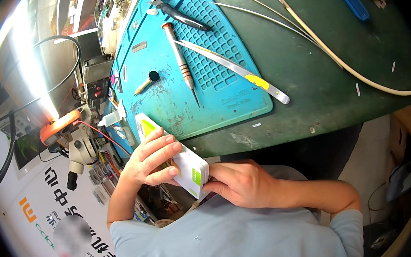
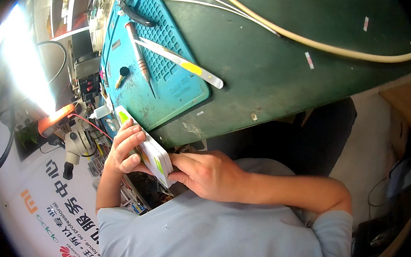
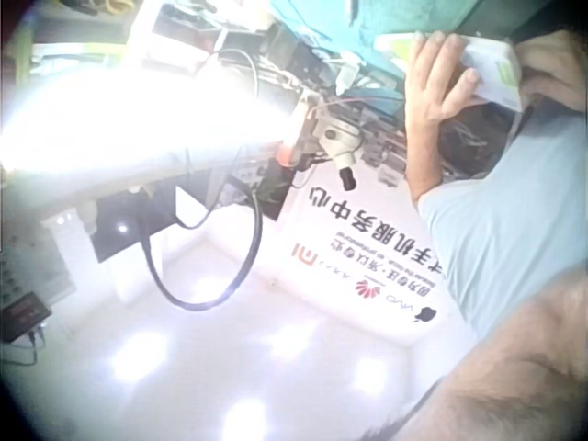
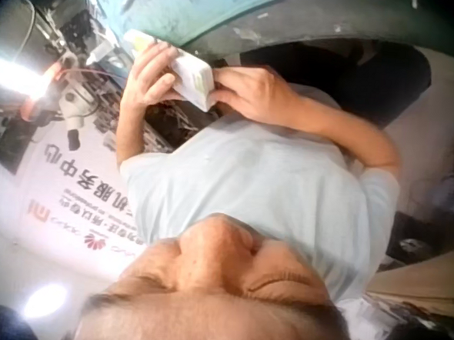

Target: The person disassembles a smartphone, removes the battery, and places the components into a metal case. They then retrieve a yellow plastic box, open it, and place the phone parts inside before closing the box.

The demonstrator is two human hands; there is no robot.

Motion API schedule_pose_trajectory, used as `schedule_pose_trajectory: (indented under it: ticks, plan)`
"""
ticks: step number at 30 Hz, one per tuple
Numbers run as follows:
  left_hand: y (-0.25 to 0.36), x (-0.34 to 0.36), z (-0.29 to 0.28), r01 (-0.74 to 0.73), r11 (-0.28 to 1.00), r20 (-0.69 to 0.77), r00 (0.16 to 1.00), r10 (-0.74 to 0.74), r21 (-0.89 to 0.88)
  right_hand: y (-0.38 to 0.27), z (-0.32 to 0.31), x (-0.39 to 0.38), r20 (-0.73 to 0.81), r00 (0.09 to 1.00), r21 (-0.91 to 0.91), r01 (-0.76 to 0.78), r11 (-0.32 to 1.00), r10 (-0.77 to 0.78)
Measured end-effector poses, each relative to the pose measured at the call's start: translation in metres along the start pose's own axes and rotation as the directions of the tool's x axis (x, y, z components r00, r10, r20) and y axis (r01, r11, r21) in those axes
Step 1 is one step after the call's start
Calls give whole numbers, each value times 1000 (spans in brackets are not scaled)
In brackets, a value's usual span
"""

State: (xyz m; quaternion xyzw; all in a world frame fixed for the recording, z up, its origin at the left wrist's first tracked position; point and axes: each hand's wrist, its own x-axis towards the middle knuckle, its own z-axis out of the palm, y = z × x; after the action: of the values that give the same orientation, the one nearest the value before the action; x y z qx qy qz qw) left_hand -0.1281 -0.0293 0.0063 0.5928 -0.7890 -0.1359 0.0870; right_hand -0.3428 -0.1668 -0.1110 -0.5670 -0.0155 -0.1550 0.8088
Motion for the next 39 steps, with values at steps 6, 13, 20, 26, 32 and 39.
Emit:
schedule_pose_trajectory:
  ticks: [6,13,20,26,32,39]
  plan:
    - [1,16,-17,93,994,188,979,-82,-52,4,6,-2,-42,996,18,-80,997,81]
    - [26,36,-12,250,967,239,937,-255,53,4,8,-3,-66,994,40,-82,996,85]
    - [33,52,-15,319,945,254,910,-326,70,2,10,-1,-94,991,53,-94,994,98]
    - [30,54,-16,272,960,244,929,-280,67,-5,9,3,-95,980,117,-161,980,173]
    - [30,51,-14,333,940,181,923,-341,74,-10,4,9,-90,944,253,-285,924,316]
    - [30,31,4,257,960,24,965,-261,108,-17,11,9,-113,914,269,-349,898,389]
